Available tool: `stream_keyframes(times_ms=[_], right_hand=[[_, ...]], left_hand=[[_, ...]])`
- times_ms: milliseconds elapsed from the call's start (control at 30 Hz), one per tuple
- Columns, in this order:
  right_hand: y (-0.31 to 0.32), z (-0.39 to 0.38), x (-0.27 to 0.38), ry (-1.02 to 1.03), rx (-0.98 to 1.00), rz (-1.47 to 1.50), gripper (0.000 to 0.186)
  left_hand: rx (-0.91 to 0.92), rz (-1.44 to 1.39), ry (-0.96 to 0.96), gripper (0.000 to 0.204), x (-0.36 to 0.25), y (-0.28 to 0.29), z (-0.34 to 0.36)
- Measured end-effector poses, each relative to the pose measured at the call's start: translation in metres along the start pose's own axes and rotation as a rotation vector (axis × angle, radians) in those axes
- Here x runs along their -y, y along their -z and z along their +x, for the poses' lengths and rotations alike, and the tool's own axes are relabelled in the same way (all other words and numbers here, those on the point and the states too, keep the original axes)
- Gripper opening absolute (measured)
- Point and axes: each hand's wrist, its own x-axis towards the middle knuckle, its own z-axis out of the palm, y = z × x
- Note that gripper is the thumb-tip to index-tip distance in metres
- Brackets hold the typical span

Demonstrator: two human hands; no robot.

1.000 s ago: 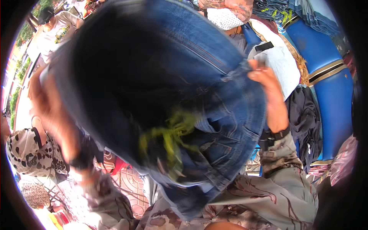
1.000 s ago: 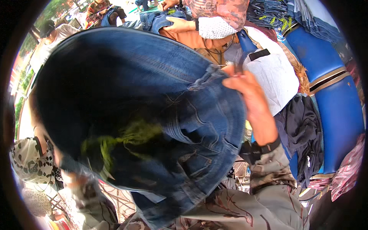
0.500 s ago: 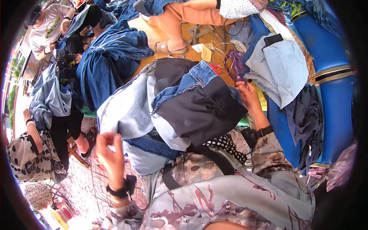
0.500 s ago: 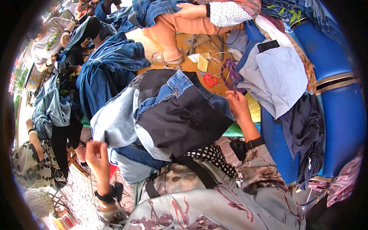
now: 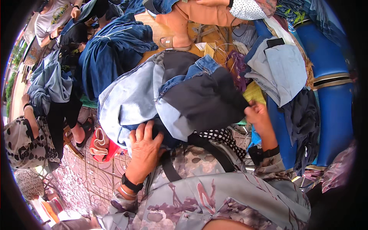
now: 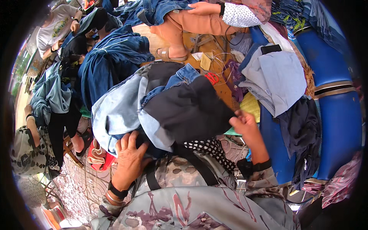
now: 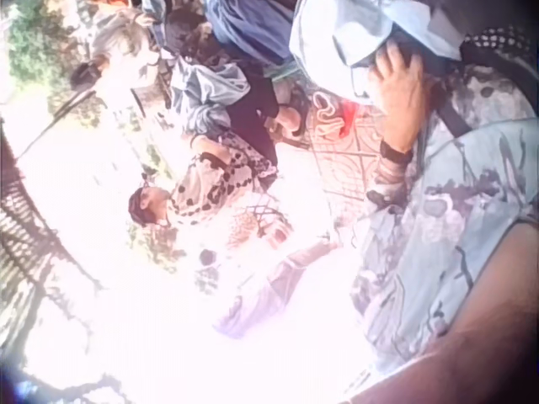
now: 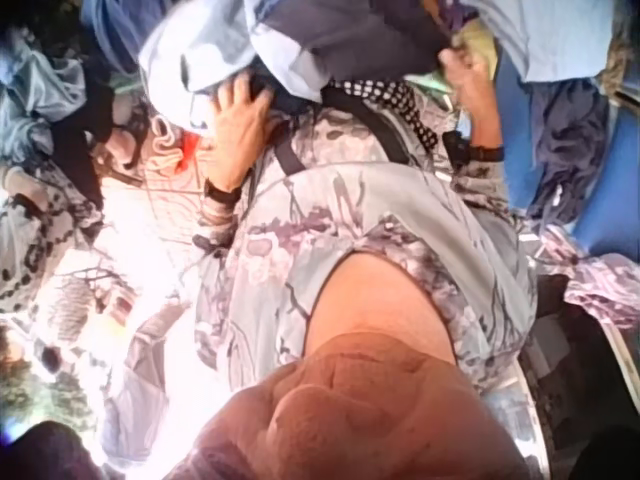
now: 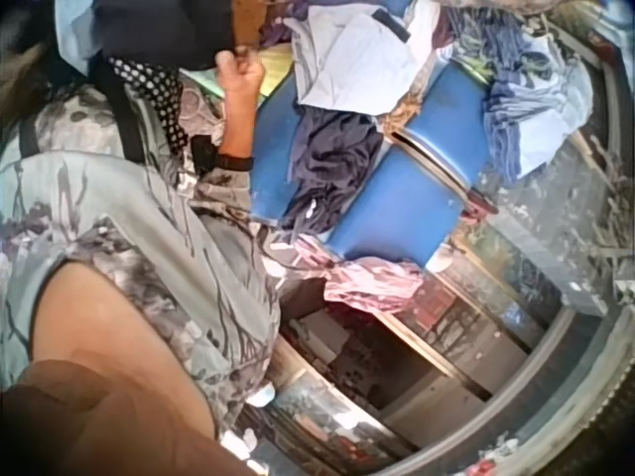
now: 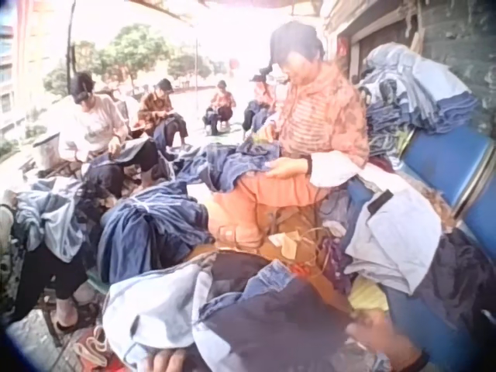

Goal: Inspecting and cutting loose threads from denim jeans using small scissors.

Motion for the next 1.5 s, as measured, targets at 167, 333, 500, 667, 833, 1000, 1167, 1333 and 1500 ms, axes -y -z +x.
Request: stream_keyframes(times_ms=[167,333,500,667,833,1000,1167,1333,1500], right_hand=[[-0.003,0.011,0.103,0.331,-0.148,0.244,0.015],[0.034,0.053,0.174,0.509,-0.140,0.444,0.011],[0.052,0.092,0.174,0.352,-0.007,0.622,0.015],[0.026,0.091,0.181,0.294,0.003,0.608,0.014],[0.034,0.093,0.177,0.278,-0.018,0.594,0.015],[0.054,0.091,0.168,0.232,-0.014,0.604,0.015],[0.034,0.097,0.186,0.241,-0.160,0.592,0.014],[0.066,0.131,0.213,0.304,-0.047,0.578,0.022],[0.002,0.146,0.248,0.598,0.078,0.581,0.024]], left_hand=[[-0.060,-0.167,-0.055,0.030,0.018,0.005,-0.007],[-0.750,-1.333,0.392,0.028,0.095,0.076,-0.048],[-1.159,-1.482,0.656,0.039,0.204,0.093,-0.089],[-1.175,-1.355,0.469,0.030,0.187,0.109,-0.008],[-1.093,-0.222,0.215,0.044,0.159,0.107,0.067],[-0.216,-0.199,-0.281,0.070,0.047,0.061,0.055],[0.091,0.046,-0.241,0.057,0.065,-0.010,0.050],[-0.563,-0.605,0.365,0.030,0.143,0.063,0.047],[-1.098,-0.495,0.357,0.053,0.199,0.201,0.030]])
